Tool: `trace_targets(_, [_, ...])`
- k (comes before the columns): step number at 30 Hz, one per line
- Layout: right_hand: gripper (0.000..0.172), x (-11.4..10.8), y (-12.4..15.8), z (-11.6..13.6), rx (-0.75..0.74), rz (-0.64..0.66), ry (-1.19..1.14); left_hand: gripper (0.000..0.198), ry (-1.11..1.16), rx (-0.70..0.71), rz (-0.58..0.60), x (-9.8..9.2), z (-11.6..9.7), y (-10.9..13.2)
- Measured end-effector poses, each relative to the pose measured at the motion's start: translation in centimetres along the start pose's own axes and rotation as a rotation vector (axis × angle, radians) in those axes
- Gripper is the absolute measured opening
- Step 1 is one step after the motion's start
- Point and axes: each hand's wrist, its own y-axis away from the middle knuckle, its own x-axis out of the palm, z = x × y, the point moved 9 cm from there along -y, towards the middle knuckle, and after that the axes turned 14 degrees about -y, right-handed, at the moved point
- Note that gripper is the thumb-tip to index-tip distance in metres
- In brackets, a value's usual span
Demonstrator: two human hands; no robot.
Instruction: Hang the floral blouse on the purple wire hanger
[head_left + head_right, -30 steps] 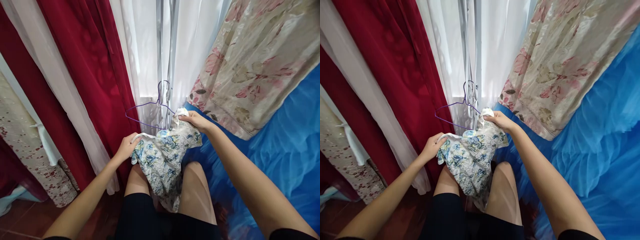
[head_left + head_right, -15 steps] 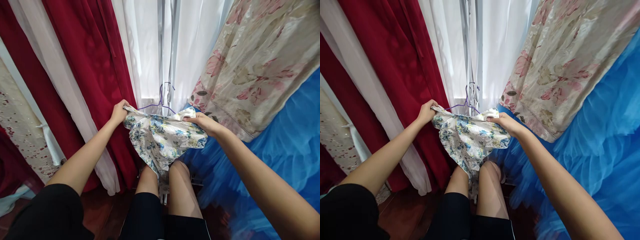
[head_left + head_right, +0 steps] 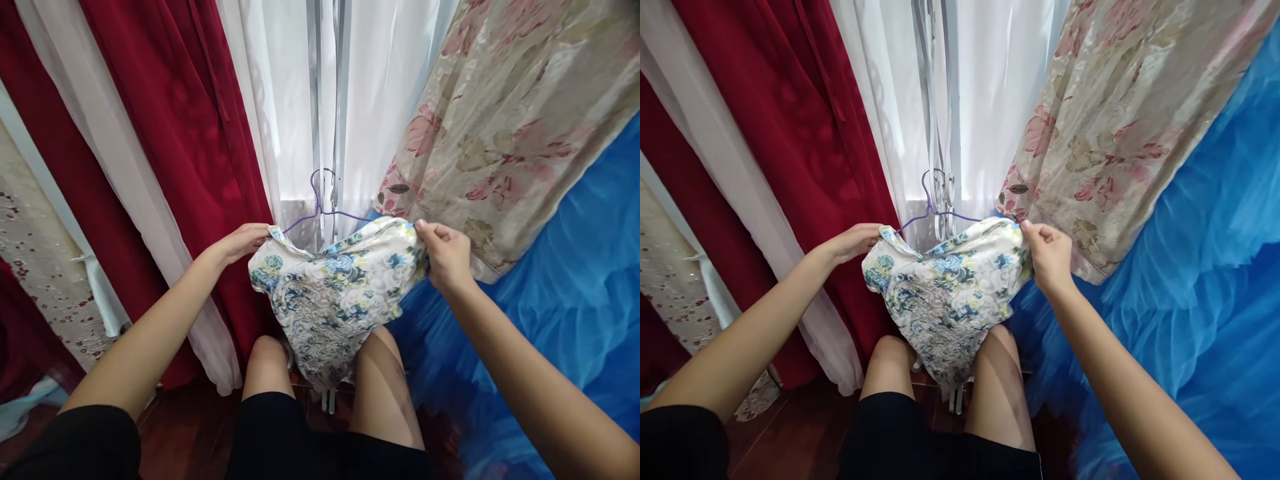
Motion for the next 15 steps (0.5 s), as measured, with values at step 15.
trace_targets(15, [0.054, 10.5, 5.3, 4.3, 0.185, 0.511, -0.107, 0.014, -0.615, 0.408, -0.712, -1.0, -0.3, 3.2])
